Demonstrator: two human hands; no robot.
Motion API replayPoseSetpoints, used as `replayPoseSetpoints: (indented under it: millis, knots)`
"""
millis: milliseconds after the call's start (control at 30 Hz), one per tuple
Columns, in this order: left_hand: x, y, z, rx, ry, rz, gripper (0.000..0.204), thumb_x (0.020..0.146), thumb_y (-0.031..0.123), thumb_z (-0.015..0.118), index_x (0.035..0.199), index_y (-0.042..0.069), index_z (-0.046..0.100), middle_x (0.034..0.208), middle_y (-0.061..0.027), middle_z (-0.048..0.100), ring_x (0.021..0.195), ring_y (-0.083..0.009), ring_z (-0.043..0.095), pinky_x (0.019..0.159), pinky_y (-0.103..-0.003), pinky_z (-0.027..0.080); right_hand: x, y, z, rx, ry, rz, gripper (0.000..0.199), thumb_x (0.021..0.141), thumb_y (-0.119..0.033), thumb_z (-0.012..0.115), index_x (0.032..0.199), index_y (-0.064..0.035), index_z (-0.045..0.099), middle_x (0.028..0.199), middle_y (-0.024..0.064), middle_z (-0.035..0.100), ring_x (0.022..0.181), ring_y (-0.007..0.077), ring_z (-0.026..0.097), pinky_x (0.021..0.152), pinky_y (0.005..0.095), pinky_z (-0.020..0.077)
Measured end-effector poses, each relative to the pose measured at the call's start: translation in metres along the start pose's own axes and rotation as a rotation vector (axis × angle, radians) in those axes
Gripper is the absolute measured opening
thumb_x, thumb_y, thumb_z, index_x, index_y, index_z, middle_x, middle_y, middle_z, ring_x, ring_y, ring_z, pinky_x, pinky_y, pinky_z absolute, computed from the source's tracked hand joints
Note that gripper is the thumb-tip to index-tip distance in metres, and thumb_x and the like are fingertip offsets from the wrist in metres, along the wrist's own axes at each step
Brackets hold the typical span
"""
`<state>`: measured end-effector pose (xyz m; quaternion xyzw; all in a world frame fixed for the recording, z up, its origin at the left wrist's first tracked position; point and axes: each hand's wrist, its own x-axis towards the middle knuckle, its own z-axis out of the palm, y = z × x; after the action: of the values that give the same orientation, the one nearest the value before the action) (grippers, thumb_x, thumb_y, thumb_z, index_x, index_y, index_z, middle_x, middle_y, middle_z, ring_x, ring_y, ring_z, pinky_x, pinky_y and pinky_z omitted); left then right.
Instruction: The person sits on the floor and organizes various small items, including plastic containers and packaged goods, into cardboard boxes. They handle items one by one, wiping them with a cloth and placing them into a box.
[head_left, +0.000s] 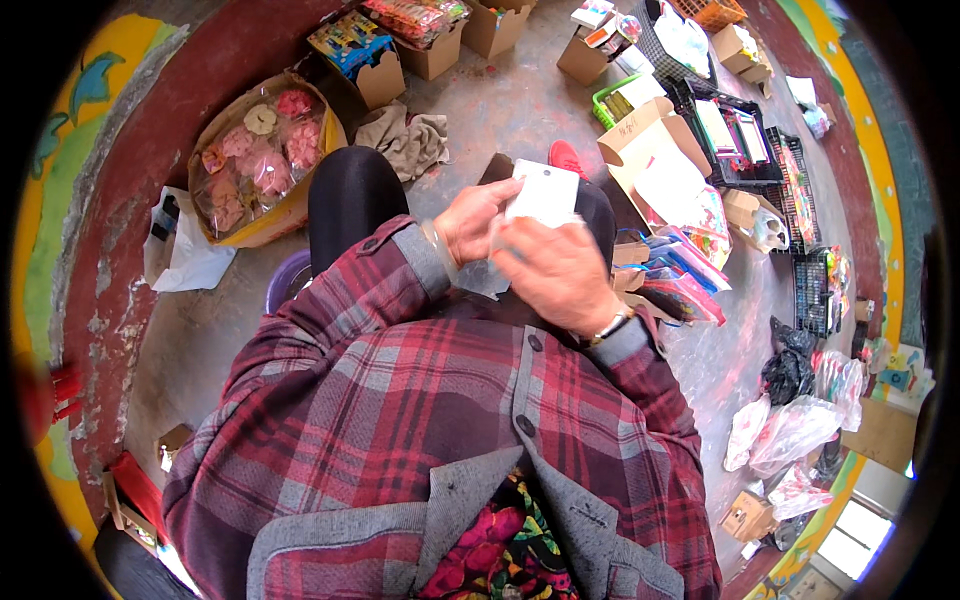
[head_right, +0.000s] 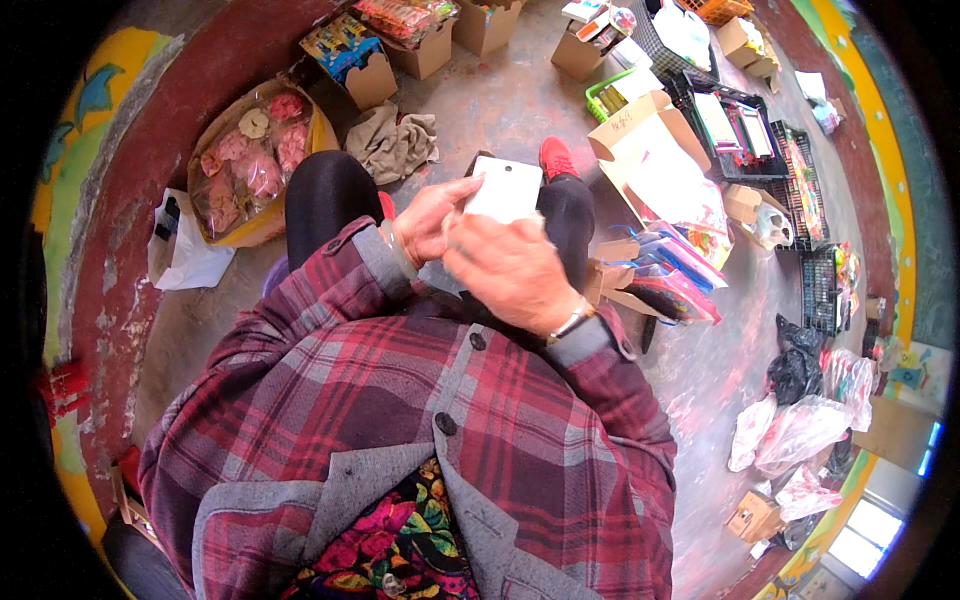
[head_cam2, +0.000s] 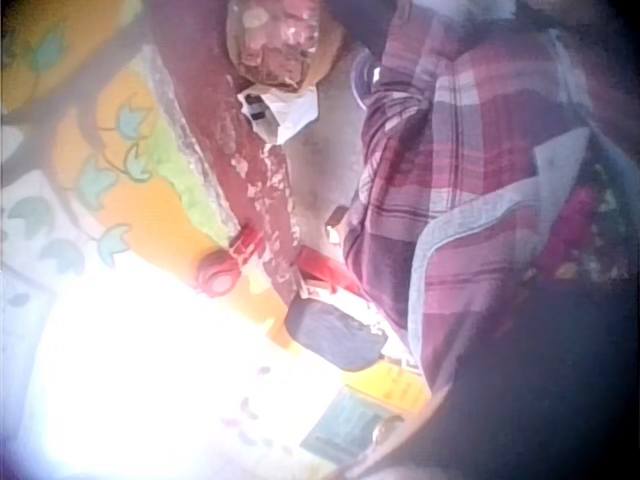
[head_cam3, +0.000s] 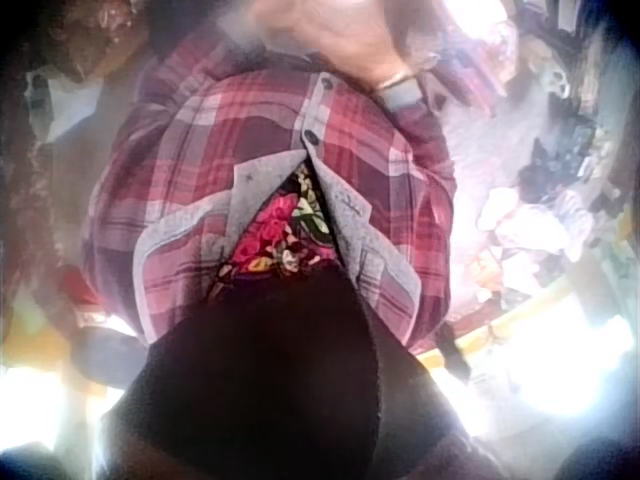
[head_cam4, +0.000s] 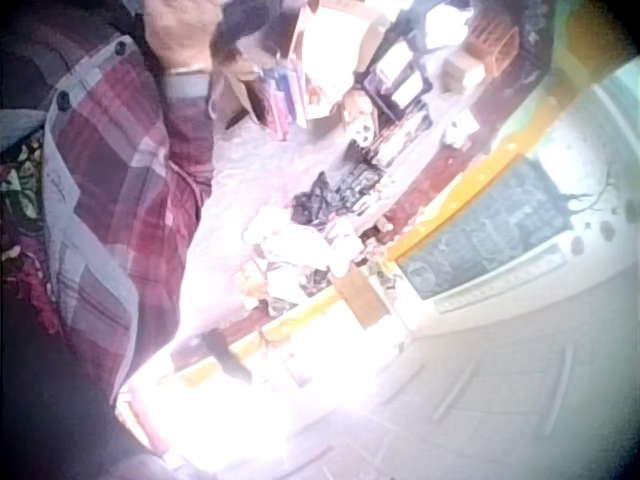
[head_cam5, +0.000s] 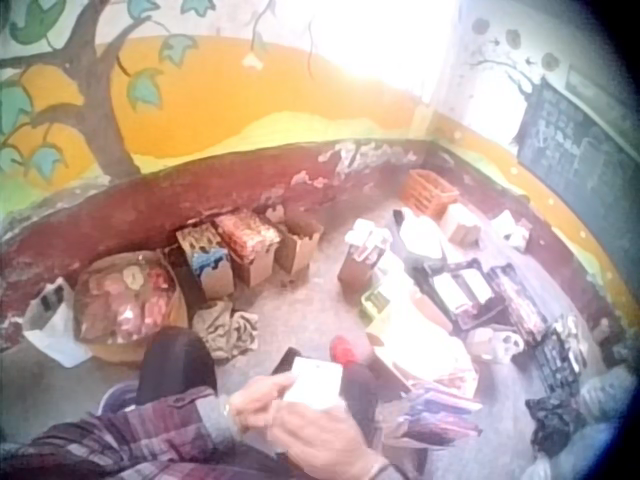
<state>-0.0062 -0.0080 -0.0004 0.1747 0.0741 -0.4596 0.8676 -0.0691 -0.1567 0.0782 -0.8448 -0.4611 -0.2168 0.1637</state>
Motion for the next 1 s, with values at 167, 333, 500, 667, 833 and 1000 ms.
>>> replayPoseSetpoints:
  millis: [167,333,500,667,833,1000]
  knots:
    - [-0.001,-0.007,-0.011,0.103,-0.009,0.016,0.039,0.097,0.030,0.036,0.121,0.001,0.047,0.113,-0.0127,0.057,0.101,-0.0229,0.058,0.090,-0.037,0.046,0.000,0.010,0.014,-0.041,-0.050,0.017,0.020,0.069,-0.018,0.057,0.088,-0.0126,0.061,0.102,0.0012,0.060,0.099,0.0154,0.055,0.069,0.0309,0.0407]
    - [-0.001,-0.003,-0.010,0.051,-0.133,0.063,0.036,0.098,0.027,0.034,0.121,0.003,0.046,0.114,-0.0107,0.055,0.104,-0.0207,0.055,0.092,-0.036,0.044,0.006,0.032,0.018,-0.041,0.022,0.061,0.026,0.065,-0.011,0.065,0.091,-0.0112,0.064,0.098,0.0010,0.061,0.096,0.0184,0.057,0.072,0.0322,0.0434]
    - [-0.003,-0.010,-0.007,-0.049,-0.106,0.023,0.036,0.097,0.025,0.036,0.123,0.002,0.045,0.120,-0.0122,0.053,0.109,-0.0239,0.053,0.095,-0.040,0.042,0.011,0.034,0.015,0.231,0.052,0.215,0.021,0.067,-0.008,0.064,0.088,-0.0103,0.063,0.089,0.0026,0.062,0.086,0.0209,0.060,0.071,0.0324,0.0471]
    - [-0.017,-0.010,0.001,-0.019,-0.060,-0.031,0.042,0.099,0.025,0.029,0.130,-0.003,0.034,0.127,-0.0156,0.048,0.114,-0.0254,0.050,0.098,-0.040,0.039,-0.003,0.067,-0.037,1.358,0.317,1.116,0.027,0.088,-0.023,0.055,0.075,-0.0006,0.061,0.074,0.0098,0.064,0.068,0.0115,0.061,0.058,0.0236,0.0485]
    - [-0.018,-0.014,0.011,0.015,-0.068,-0.049,0.042,0.098,0.025,0.035,0.129,-0.003,0.037,0.126,-0.0145,0.049,0.113,-0.0246,0.051,0.099,-0.040,0.039,-0.014,0.125,-0.049,0.825,-0.066,1.018,0.027,0.085,-0.015,0.057,0.105,0.0036,0.059,0.108,0.0122,0.062,0.094,0.0137,0.058,0.080,0.0251,0.0458]
    - [-0.022,-0.015,0.022,0.085,-0.056,-0.060,0.042,0.097,0.027,0.036,0.128,-0.002,0.039,0.122,-0.0130,0.053,0.109,-0.0229,0.054,0.097,-0.038,0.040,-0.002,0.130,-0.038,0.842,-0.506,0.901,0.037,0.083,-0.010,0.054,0.119,-0.0031,0.058,0.106,0.0048,0.061,0.092,0.0093,0.053,0.085,0.0243,0.0418]
